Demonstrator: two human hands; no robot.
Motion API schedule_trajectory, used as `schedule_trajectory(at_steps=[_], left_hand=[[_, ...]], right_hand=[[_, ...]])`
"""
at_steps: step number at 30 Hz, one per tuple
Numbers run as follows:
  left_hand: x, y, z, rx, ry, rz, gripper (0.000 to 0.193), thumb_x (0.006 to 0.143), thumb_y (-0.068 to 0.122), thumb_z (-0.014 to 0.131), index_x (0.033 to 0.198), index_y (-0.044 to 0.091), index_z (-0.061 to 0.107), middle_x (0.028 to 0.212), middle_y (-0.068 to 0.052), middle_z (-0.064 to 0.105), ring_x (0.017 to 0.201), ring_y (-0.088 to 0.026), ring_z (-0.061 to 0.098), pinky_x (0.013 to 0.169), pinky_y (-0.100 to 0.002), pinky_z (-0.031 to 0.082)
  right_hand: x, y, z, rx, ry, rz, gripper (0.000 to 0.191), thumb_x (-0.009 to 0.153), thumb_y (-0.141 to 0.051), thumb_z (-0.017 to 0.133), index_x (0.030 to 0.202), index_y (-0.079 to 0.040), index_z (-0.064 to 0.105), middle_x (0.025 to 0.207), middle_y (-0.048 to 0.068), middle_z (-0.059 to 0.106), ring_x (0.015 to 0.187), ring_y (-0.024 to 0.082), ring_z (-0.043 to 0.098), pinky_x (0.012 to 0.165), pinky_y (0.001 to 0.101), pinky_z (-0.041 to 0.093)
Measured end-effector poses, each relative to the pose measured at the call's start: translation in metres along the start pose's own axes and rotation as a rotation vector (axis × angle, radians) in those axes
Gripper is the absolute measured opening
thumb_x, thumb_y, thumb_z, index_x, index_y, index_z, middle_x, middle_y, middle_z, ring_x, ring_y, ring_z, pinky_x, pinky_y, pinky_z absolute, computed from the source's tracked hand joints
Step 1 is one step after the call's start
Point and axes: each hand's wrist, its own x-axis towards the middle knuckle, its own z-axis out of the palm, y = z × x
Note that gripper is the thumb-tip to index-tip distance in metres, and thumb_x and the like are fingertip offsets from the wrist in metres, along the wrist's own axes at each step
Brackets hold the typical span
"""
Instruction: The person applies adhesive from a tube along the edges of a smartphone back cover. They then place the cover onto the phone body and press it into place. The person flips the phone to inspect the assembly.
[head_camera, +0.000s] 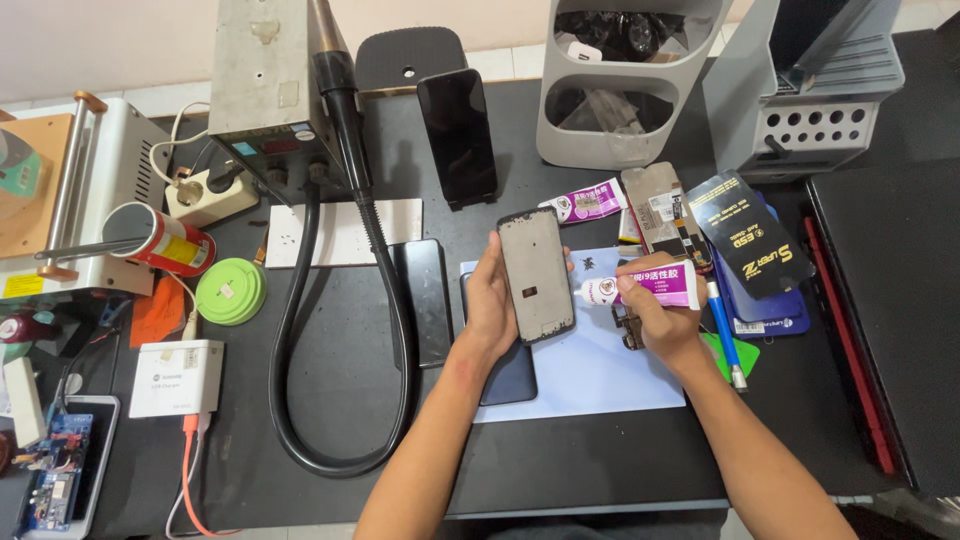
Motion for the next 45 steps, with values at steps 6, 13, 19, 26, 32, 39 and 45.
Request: schedule_trajectory(at_steps=[6, 13, 19, 26, 32, 39, 45], left_hand=[[0.0005, -0.0013, -0.0016, -0.008, -0.004, -0.001, 0.074, 0.106, 0.059, 0.026, 0.14, -0.001, 0.054, 0.121, -0.018, 0.068, 0.108, -0.028, 0.068, 0.097, -0.043, 0.055], [0.0004, -0.0018, -0.0015, -0.007, -0.006, 0.006, 0.074, 0.107, 0.059, 0.027, 0.141, -0.001, 0.054, 0.12, -0.018, 0.067, 0.108, -0.028, 0.068, 0.096, -0.043, 0.055], [0.0004, -0.0012, -0.0004, -0.002, 0.004, -0.008, 0.075, 0.106, 0.059, 0.026, 0.141, -0.001, 0.053, 0.121, -0.019, 0.067, 0.109, -0.028, 0.068, 0.097, -0.043, 0.055], [0.0006, -0.0007, -0.0001, 0.001, -0.002, -0.003, 0.074, 0.107, 0.058, 0.024, 0.141, -0.001, 0.053, 0.121, -0.019, 0.067, 0.109, -0.028, 0.067, 0.098, -0.043, 0.055], [0.0008, -0.0014, -0.0012, -0.013, -0.009, 0.001, 0.074, 0.107, 0.059, 0.025, 0.141, -0.001, 0.053, 0.121, -0.019, 0.067, 0.109, -0.028, 0.067, 0.098, -0.043, 0.054], [0.0019, -0.002, -0.0035, -0.054, -0.019, 0.011, 0.075, 0.107, 0.059, 0.026, 0.142, -0.002, 0.052, 0.122, -0.02, 0.067, 0.109, -0.03, 0.068, 0.097, -0.045, 0.055], [0.0029, -0.0029, -0.005, -0.074, -0.027, 0.024, 0.076, 0.107, 0.06, 0.026, 0.143, -0.001, 0.051, 0.123, -0.021, 0.066, 0.111, -0.031, 0.067, 0.098, -0.045, 0.055]], right_hand=[[-0.0008, 0.0006, -0.0013, -0.012, -0.008, 0.001, 0.012, 0.09, -0.008, 0.069, 0.094, 0.004, 0.071, 0.076, 0.006, 0.067, 0.063, 0.009, 0.06, 0.059, 0.0241, 0.047], [-0.0026, 0.0036, -0.0017, 0.05, 0.002, 0.059, 0.014, 0.09, -0.008, 0.068, 0.095, 0.005, 0.07, 0.073, 0.006, 0.066, 0.058, 0.01, 0.057, 0.055, 0.025, 0.045], [-0.001, 0.0016, -0.0033, -0.053, -0.023, -0.076, 0.016, 0.089, -0.009, 0.067, 0.094, 0.005, 0.07, 0.078, 0.008, 0.069, 0.063, 0.012, 0.062, 0.061, 0.0264, 0.049], [-0.0004, -0.0007, -0.0021, -0.075, -0.015, -0.06, 0.015, 0.089, -0.009, 0.067, 0.093, 0.005, 0.071, 0.078, 0.01, 0.069, 0.064, 0.013, 0.063, 0.062, 0.0272, 0.05], [-0.0005, -0.0016, -0.0018, -0.003, -0.021, -0.063, 0.015, 0.089, -0.009, 0.066, 0.093, 0.005, 0.07, 0.081, 0.009, 0.069, 0.064, 0.012, 0.062, 0.06, 0.0263, 0.049], [-0.001, -0.0019, -0.0018, 0.016, -0.014, -0.019, 0.014, 0.09, -0.009, 0.066, 0.093, 0.005, 0.07, 0.077, 0.008, 0.067, 0.06, 0.01, 0.059, 0.057, 0.0253, 0.047], [-0.0011, -0.0005, -0.0015, 0.032, -0.005, -0.006, 0.015, 0.09, -0.009, 0.066, 0.093, 0.005, 0.07, 0.077, 0.007, 0.067, 0.059, 0.009, 0.057, 0.056, 0.0245, 0.046]])
